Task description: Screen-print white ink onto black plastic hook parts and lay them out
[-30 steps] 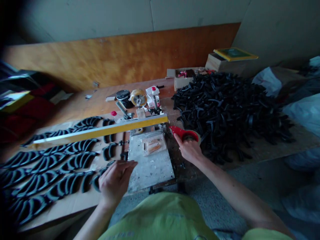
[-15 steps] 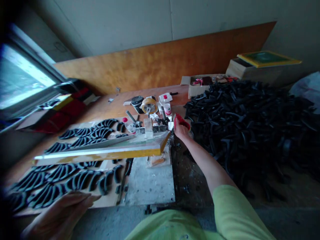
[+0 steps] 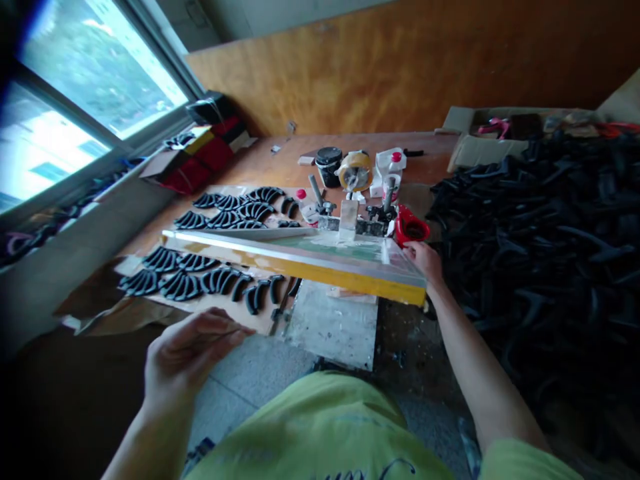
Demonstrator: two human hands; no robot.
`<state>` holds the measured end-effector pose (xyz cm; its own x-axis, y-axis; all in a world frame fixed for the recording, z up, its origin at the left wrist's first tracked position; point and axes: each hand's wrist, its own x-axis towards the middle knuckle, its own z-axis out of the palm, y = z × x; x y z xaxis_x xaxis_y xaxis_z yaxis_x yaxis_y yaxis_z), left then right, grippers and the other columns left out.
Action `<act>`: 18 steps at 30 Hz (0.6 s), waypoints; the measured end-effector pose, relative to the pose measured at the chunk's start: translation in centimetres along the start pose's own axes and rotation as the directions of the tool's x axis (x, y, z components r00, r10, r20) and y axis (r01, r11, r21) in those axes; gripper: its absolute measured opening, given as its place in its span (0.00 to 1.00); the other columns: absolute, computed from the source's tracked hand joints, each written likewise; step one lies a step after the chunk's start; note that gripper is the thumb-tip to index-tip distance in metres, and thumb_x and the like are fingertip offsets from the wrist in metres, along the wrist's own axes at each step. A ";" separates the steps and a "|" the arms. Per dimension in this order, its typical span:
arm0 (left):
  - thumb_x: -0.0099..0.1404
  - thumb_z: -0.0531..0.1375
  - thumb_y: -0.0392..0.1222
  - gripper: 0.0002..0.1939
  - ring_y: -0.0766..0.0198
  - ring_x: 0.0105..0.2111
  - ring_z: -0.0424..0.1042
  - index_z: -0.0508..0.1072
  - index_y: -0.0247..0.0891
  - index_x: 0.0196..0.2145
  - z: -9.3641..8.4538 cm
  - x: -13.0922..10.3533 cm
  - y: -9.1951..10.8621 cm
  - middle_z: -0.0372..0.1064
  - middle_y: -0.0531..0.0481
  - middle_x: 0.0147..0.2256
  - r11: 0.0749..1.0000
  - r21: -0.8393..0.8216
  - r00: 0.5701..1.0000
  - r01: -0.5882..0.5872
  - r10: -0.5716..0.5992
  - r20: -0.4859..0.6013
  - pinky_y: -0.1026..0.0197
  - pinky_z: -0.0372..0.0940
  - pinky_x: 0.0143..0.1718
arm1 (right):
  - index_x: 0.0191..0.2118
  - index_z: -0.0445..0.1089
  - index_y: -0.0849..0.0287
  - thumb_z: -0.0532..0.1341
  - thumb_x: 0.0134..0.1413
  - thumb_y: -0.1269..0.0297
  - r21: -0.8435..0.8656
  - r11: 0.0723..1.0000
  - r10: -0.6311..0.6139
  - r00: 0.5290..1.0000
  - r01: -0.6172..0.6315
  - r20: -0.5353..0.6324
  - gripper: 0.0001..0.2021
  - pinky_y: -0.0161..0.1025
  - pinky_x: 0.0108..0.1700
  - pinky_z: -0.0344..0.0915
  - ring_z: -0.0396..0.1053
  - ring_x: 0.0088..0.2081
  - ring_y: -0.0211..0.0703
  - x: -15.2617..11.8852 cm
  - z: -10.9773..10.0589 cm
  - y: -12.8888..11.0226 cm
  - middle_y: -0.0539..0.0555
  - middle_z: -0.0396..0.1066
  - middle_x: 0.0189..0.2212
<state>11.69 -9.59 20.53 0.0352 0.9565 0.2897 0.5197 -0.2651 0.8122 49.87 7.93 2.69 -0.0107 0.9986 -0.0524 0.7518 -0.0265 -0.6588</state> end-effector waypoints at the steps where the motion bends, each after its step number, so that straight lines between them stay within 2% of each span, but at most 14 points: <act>1: 0.56 0.66 0.37 0.03 0.63 0.25 0.74 0.75 0.39 0.26 0.0 0.3 -0.1 0.74 0.50 0.24 1.000 -0.019 1.000 -0.010 0.010 0.028 0.63 0.70 0.26 | 0.57 0.64 0.61 0.48 0.62 0.49 0.148 0.989 -0.005 1.000 0.003 0.018 0.26 0.56 0.54 0.61 0.64 0.55 0.59 -2.0 0.6 -0.4 0.64 0.68 0.52; 4: 0.55 0.66 0.38 0.03 0.63 0.26 0.73 0.75 0.39 0.25 -0.2 1.1 -0.2 0.73 0.50 0.24 0.997 -0.059 0.996 -0.043 0.048 0.081 0.62 0.70 0.27 | 0.59 0.62 0.56 0.50 0.59 0.41 0.401 0.916 -0.061 0.990 0.006 0.125 0.31 0.51 0.50 0.66 0.69 0.50 0.53 -7.7 3.2 -2.8 0.60 0.71 0.49; 5: 0.55 0.66 0.38 0.04 0.63 0.26 0.73 0.75 0.39 0.25 -0.3 1.3 -0.2 0.73 0.50 0.24 0.996 -0.070 0.994 -0.053 0.059 0.089 0.62 0.70 0.27 | 0.61 0.59 0.56 0.51 0.57 0.39 0.517 0.856 -0.107 0.979 0.001 0.175 0.33 0.51 0.51 0.66 0.69 0.51 0.52 -9.3 4.2 -3.9 0.60 0.70 0.51; 7: 0.55 0.67 0.39 0.04 0.63 0.26 0.73 0.76 0.39 0.25 -0.5 1.5 -0.2 0.72 0.50 0.23 0.994 -0.097 0.992 -0.059 0.070 0.109 0.61 0.70 0.27 | 0.63 0.55 0.52 0.58 0.52 0.38 0.772 0.633 -0.238 0.934 -0.058 0.265 0.38 0.52 0.55 0.63 0.64 0.56 0.53 -11.8 6.2 -6.1 0.62 0.63 0.58; 9: 0.55 0.67 0.39 0.04 0.63 0.26 0.73 0.76 0.39 0.26 -0.8 1.6 -0.3 0.72 0.49 0.24 0.989 -0.133 0.988 -0.068 0.085 0.131 0.61 0.70 0.27 | 0.64 0.53 0.49 0.66 0.45 0.42 0.904 0.399 -0.340 0.890 -0.157 0.304 0.42 0.53 0.58 0.59 0.61 0.59 0.53 -13.1 8.0 -8.2 0.61 0.59 0.60; 11: 0.56 0.66 0.37 0.03 0.63 0.26 0.74 0.75 0.38 0.26 -1.2 1.5 -0.5 0.73 0.50 0.24 0.982 -0.166 0.984 -0.089 0.113 0.141 0.62 0.70 0.27 | 0.63 0.55 0.48 0.71 0.41 0.48 0.935 0.279 -0.355 0.881 -0.219 0.313 0.43 0.53 0.57 0.59 0.64 0.57 0.51 -13.7 9.5 -9.9 0.60 0.64 0.56; 13: 0.56 0.66 0.35 0.03 0.64 0.26 0.74 0.75 0.38 0.27 -1.6 1.4 -0.7 0.73 0.50 0.25 0.975 -0.187 0.979 -0.121 0.149 0.141 0.63 0.69 0.27 | 0.60 0.58 0.48 0.73 0.39 0.55 0.941 0.220 -0.329 0.888 -0.258 0.321 0.41 0.49 0.54 0.62 0.68 0.51 0.47 -13.9 10.8 -11.1 0.57 0.69 0.50; 15: 0.56 0.66 0.33 0.03 0.65 0.26 0.74 0.75 0.38 0.27 -2.2 1.3 -0.9 0.74 0.50 0.25 0.969 -0.194 0.974 -0.156 0.184 0.135 0.64 0.69 0.27 | 0.55 0.65 0.50 0.74 0.40 0.61 0.936 0.204 -0.296 0.894 -0.285 0.337 0.34 0.43 0.47 0.66 0.71 0.42 0.42 -14.1 11.8 -12.0 0.53 0.73 0.42; 18: 0.55 0.66 0.33 0.03 0.65 0.26 0.74 0.76 0.38 0.28 -3.1 1.1 -1.5 0.73 0.50 0.25 0.964 -0.194 0.974 -0.181 0.203 0.102 0.65 0.68 0.26 | 0.46 0.72 0.55 0.72 0.42 0.63 0.935 0.204 -0.240 0.911 -0.291 0.336 0.22 0.38 0.37 0.66 0.70 0.29 0.36 -14.6 12.6 -12.6 0.48 0.73 0.29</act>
<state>8.30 -8.48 21.17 0.2271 0.8900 0.3953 0.3293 -0.4522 0.8289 32.25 -6.88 2.34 -0.4114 0.9003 -0.1419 -0.4600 -0.3395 -0.8205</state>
